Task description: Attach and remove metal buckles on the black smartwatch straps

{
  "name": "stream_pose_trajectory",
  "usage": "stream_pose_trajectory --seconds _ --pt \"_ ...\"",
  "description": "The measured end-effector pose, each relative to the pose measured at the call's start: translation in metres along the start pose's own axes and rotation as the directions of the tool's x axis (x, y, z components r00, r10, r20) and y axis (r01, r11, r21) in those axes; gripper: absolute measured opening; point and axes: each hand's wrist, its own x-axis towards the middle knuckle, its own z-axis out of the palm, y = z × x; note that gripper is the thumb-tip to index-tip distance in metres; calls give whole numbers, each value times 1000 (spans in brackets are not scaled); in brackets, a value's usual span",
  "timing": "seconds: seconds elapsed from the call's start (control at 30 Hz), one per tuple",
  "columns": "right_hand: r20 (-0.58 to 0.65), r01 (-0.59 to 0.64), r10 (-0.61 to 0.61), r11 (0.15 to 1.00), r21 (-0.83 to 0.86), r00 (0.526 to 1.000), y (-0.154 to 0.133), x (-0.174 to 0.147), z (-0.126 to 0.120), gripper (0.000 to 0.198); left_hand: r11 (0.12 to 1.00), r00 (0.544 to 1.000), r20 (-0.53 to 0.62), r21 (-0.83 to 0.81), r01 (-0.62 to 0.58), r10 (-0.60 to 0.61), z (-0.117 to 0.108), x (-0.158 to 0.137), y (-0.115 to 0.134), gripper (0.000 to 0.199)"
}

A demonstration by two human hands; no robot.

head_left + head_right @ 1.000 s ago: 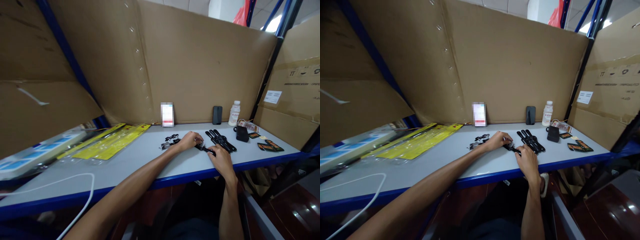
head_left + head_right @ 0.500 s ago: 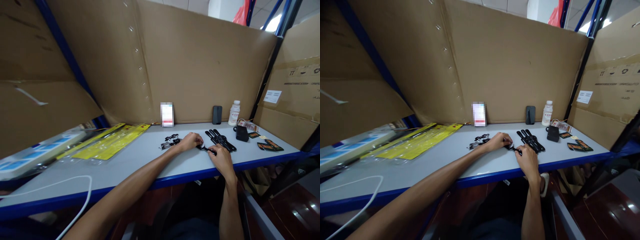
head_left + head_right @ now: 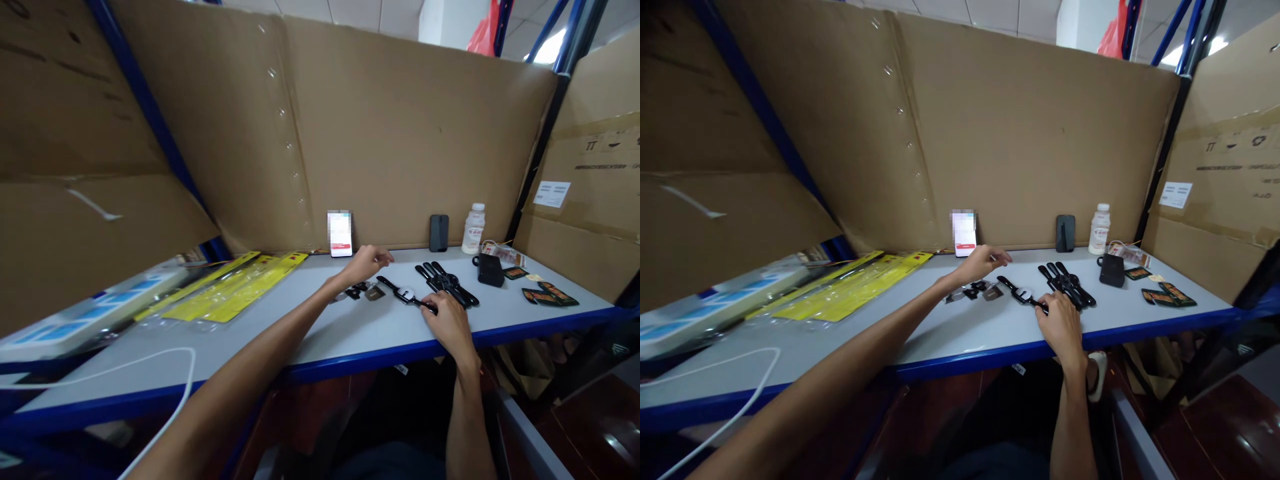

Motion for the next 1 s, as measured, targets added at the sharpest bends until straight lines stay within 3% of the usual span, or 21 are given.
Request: stream_pose_trajectory --seconds 0.13,0.3,0.5,0.7,0.9,1.0 --pt "-14 -3 3 1000 -22 1000 2 0 3 19 988 995 104 155 -12 -4 -20 -5 -21 26" --pt "-15 0 -1 999 -37 1000 1 0 3 20 971 988 124 234 60 -91 -21 -26 -42 25" --pt "-6 7 -7 1000 -30 1000 2 1 2 21 976 964 254 218 20 -76 -21 -33 -39 19" --pt "-16 14 -14 1000 -24 1000 4 1 3 21 957 961 238 282 69 -140 -30 -33 -45 22" --pt "-9 3 -3 1000 18 1000 4 3 3 21 939 912 362 339 62 -191 -32 -35 -49 29" --pt "-5 3 -3 1000 13 1000 3 3 3 21 939 911 363 335 70 -197 -31 -36 -45 27"
